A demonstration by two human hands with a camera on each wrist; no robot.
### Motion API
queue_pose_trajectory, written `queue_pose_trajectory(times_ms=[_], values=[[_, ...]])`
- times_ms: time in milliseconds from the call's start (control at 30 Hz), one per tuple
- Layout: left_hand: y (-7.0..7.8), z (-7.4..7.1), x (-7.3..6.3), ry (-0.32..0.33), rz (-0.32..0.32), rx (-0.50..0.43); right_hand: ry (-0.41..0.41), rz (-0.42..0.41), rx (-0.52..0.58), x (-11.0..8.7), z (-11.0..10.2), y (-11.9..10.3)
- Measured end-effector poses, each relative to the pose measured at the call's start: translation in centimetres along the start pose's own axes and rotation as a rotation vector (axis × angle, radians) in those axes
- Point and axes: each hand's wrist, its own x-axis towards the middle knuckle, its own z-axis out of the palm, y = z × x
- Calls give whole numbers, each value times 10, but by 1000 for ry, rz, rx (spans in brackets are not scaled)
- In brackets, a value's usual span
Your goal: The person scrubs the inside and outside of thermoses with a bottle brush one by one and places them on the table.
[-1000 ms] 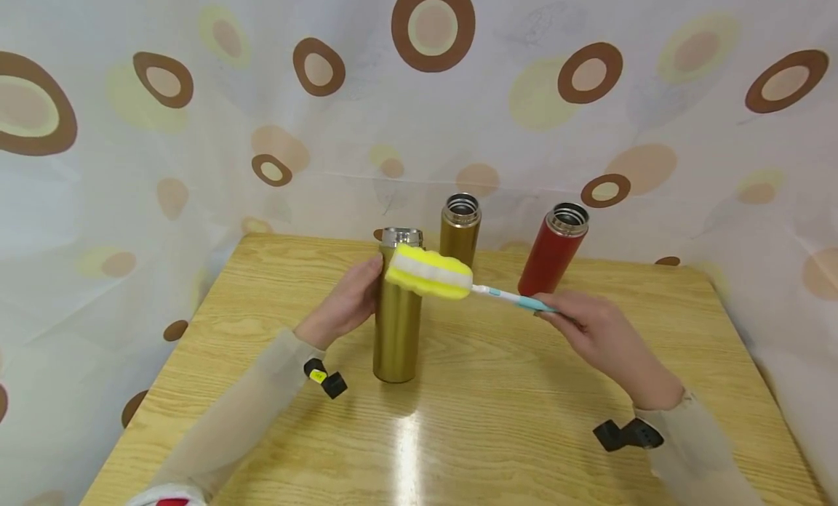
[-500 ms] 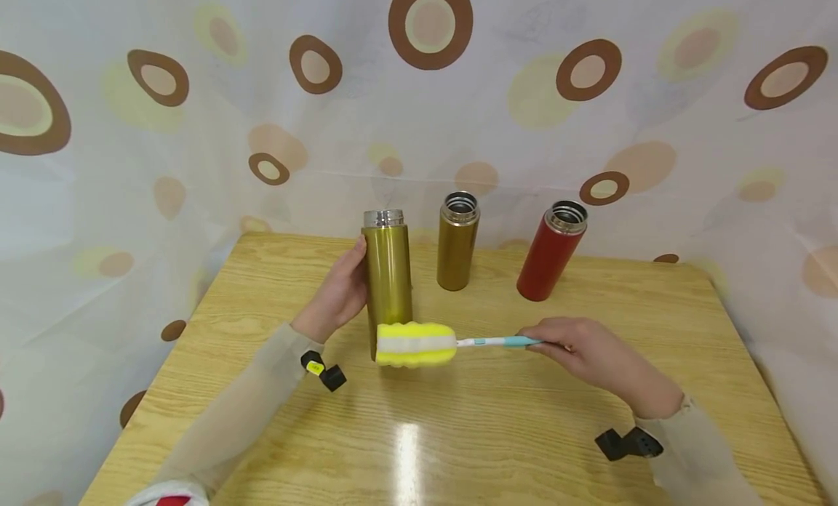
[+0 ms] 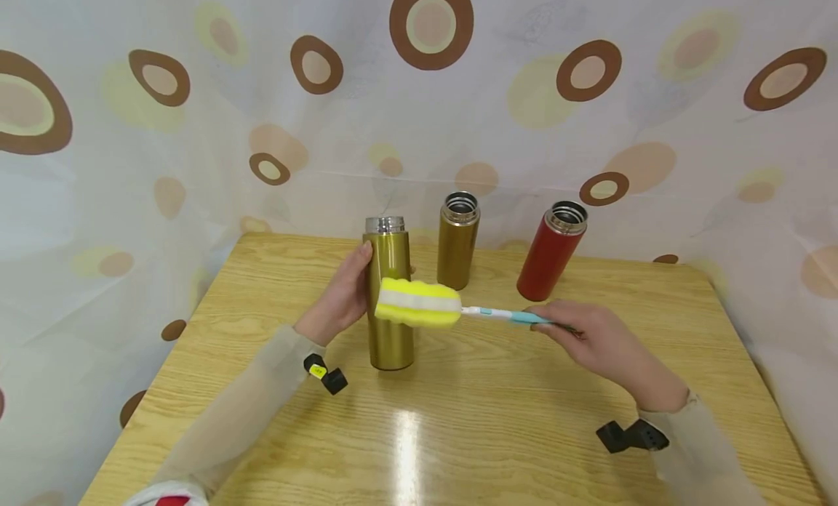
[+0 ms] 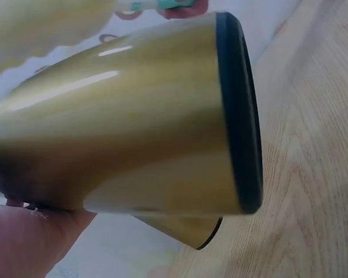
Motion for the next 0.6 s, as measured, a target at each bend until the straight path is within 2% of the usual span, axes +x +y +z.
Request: queue_pose_trajectory(times_ms=[133,267,367,433,600], values=[[-1,3,-3,17,-43,63,56,15,-31,5,-4,-2],[0,5,-8,-17,-118,134,130,57,-86,8,-5,-5],[2,6,-9,-44,-156,146,162,84,-116,10,-5,-7],[2,9,-10,-49,-167,142,167,88,-123,12,-4,-7],[4,13,-12,-114,-151,97,164,88,-132,16,-4,-8]])
